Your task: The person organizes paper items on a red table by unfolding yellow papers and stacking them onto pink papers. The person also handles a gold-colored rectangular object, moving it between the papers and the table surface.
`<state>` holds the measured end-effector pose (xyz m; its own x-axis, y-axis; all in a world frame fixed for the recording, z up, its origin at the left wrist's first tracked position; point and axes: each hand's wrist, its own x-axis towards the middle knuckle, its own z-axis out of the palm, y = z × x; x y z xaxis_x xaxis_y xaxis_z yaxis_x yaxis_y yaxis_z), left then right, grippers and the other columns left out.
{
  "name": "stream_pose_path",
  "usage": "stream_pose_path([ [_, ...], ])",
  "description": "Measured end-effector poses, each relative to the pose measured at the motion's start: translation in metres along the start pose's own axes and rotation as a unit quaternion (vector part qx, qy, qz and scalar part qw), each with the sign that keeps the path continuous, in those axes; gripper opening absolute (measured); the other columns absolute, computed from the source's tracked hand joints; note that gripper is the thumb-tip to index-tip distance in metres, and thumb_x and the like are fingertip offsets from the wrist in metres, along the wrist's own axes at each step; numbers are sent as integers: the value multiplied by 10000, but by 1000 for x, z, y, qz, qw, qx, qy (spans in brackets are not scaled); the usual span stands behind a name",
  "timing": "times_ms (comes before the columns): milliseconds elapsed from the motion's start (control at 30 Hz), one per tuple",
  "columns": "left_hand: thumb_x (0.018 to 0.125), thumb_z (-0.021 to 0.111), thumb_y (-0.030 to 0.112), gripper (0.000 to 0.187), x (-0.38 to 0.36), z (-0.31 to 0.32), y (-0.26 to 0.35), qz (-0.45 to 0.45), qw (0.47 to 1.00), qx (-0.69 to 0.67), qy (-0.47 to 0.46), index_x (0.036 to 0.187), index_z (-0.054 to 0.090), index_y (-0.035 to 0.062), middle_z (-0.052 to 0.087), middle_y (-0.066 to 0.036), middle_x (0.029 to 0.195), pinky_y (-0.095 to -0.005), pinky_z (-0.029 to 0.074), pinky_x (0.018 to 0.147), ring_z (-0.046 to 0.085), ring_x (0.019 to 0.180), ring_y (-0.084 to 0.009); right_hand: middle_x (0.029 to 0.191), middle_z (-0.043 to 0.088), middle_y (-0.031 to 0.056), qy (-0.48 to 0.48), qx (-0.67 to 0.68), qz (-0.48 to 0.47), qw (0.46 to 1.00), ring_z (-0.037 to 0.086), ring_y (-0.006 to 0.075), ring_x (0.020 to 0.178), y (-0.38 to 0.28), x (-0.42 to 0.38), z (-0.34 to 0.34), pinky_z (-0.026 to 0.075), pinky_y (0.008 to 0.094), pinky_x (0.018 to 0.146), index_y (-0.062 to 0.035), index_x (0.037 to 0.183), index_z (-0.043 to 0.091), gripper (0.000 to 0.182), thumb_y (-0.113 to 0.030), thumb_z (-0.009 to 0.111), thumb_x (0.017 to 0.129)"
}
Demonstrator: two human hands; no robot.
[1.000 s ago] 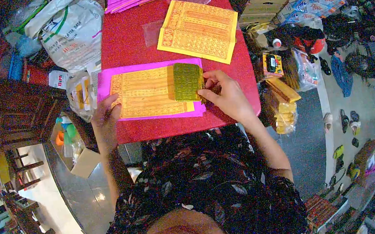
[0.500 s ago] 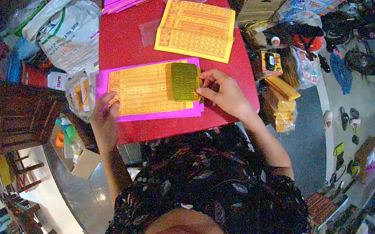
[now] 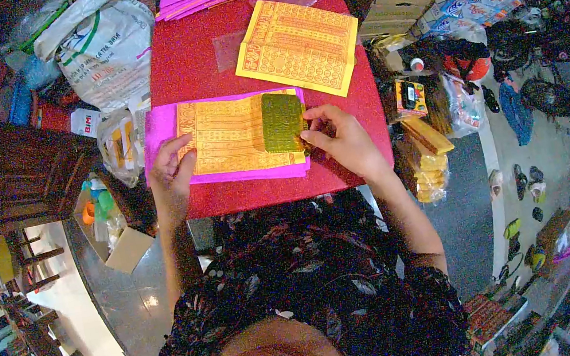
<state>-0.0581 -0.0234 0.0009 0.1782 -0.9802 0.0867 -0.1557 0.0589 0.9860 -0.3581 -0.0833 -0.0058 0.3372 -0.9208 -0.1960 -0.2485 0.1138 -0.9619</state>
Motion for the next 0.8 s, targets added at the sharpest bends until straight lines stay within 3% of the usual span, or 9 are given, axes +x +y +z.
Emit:
stream_pose_path([
  [200, 862, 591, -36, 386, 1, 2, 0, 20, 1000, 13, 3, 1237, 501, -38, 563, -103, 1174, -283, 430, 950, 544, 1095, -168, 851, 577, 15, 18, 25, -19, 999, 547, 89, 798, -1, 0, 5, 456, 234, 700, 3, 1089, 571, 276, -79, 677, 847],
  [300, 855, 585, -43, 434, 3, 1, 2, 7, 999, 35, 6, 1274, 469, -44, 559, -112, 1193, -285, 420, 964, 529, 1124, -172, 855, 583, 18, 20, 11, -27, 999, 558, 88, 747, -15, -2, 7, 460, 227, 637, -4, 1114, 545, 298, -86, 670, 857],
  [400, 840, 596, -38, 492, 10, -1, -5, 53, 997, 57, 6, 1305, 436, -47, 559, -120, 1203, -295, 405, 984, 512, 1154, -182, 848, 586, 27, 27, 108, 45, 993, 561, 87, 668, -23, -2, 13, 450, 217, 553, -8, 1150, 505, 332, -101, 659, 871],
  [500, 819, 607, -32, 458, 15, -4, -1, 8, 999, -46, -9, 1263, 493, -39, 573, -132, 1176, -304, 402, 981, 528, 1145, -209, 816, 580, 29, 15, 116, 34, 993, 555, 83, 603, -18, 4, 16, 429, 213, 481, -12, 1177, 470, 357, -118, 647, 885],
  [567, 800, 608, -41, 386, 20, -13, -8, 69, 985, 141, -71, 1185, 570, -29, 592, -137, 1116, -304, 412, 957, 559, 1095, -235, 780, 568, 25, -8, 78, 29, 997, 557, 82, 603, -11, 7, 17, 437, 217, 483, -8, 1164, 476, 337, -125, 639, 893],
  [800, 789, 613, -50, 324, 21, -15, 2, 76, 983, 166, -28, 1113, 609, -33, 606, -132, 1050, -287, 428, 919, 579, 1031, -225, 749, 557, 18, -10, 88, 16, 996, 556, 80, 590, -3, 8, 16, 450, 222, 473, -9, 1150, 485, 322, -134, 639, 896],
])
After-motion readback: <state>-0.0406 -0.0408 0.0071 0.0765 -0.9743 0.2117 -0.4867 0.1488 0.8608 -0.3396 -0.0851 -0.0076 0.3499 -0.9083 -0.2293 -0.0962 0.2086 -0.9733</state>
